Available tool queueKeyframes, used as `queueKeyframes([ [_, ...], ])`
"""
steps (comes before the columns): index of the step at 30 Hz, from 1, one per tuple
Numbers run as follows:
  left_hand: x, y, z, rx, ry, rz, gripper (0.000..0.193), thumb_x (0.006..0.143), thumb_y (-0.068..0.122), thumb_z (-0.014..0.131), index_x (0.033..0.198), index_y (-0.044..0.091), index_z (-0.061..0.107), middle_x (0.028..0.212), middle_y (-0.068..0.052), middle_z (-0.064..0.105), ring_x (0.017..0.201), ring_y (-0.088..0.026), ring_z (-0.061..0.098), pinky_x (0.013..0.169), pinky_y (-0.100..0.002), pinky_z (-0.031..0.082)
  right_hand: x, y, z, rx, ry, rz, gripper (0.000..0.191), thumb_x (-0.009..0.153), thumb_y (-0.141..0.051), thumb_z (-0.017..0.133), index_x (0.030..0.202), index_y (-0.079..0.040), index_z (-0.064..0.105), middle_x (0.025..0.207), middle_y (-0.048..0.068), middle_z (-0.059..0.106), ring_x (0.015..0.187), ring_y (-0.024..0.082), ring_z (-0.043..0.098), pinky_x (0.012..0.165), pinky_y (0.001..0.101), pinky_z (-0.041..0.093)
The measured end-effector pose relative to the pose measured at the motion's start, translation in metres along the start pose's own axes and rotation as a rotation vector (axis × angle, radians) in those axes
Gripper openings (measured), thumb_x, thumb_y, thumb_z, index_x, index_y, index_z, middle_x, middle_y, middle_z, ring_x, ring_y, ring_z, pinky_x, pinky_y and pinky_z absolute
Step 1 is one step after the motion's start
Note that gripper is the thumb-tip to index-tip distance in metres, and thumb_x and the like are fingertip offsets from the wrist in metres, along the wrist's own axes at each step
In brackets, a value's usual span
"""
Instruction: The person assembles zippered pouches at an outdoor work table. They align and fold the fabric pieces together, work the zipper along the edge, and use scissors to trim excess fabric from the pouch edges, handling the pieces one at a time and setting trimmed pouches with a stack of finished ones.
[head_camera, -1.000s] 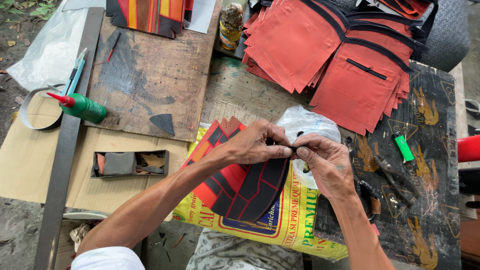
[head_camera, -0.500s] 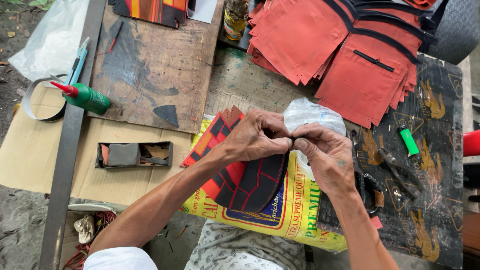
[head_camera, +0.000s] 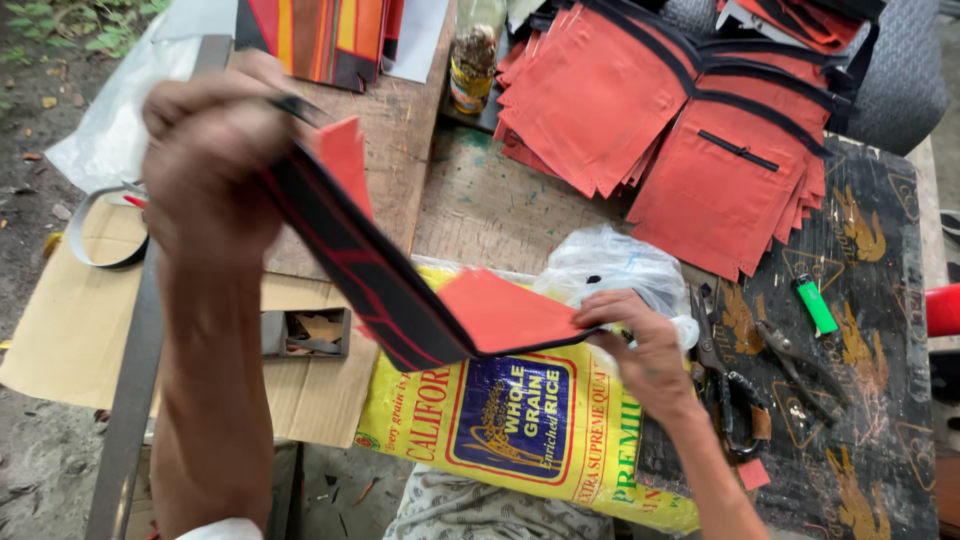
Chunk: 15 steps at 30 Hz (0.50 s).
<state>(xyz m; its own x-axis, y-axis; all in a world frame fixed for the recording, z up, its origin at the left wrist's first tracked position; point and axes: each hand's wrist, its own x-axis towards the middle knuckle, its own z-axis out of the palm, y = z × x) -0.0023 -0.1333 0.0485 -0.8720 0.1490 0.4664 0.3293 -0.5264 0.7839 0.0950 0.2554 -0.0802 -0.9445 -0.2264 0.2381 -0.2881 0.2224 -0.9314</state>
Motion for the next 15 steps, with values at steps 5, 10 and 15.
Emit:
queueKeyframes([
  [5,0.015,-0.047,0.009,-0.141,0.127,-0.308,0.022,0.087,0.024,0.07,0.087,0.003,0.064,0.081,-0.007,0.065,0.072,-0.02,0.067,0.064,-0.034,0.055,0.036,-0.061,-0.035,0.726,-0.025,0.1,0.038,0.086,0.0,0.083,0.121,-0.005,0.068,0.097,0.008,0.071,0.091,0.018,0.071,0.086,0.0333,0.058],
  [10,-0.002,-0.1,0.058,-0.002,-0.236,-0.515,0.014,0.086,0.012,0.078,0.086,-0.001,0.074,0.078,0.0,0.067,0.071,-0.008,0.062,0.065,-0.025,0.051,0.065,-0.103,-0.028,0.379,-0.085,0.356,0.034,0.074,-0.001,0.084,0.104,0.0,0.07,0.088,0.009,0.074,0.076,0.014,0.071,0.07,0.0284,0.057],
  [15,0.001,-0.083,0.087,0.204,-0.461,-0.513,0.016,0.087,0.017,0.079,0.091,0.001,0.078,0.081,0.002,0.071,0.074,-0.004,0.063,0.068,-0.024,0.052,0.058,-0.108,-0.016,0.207,-0.109,0.288,0.016,0.086,-0.005,0.075,0.1,0.003,0.079,0.084,0.008,0.078,0.076,0.012,0.073,0.07,0.0268,0.061],
])
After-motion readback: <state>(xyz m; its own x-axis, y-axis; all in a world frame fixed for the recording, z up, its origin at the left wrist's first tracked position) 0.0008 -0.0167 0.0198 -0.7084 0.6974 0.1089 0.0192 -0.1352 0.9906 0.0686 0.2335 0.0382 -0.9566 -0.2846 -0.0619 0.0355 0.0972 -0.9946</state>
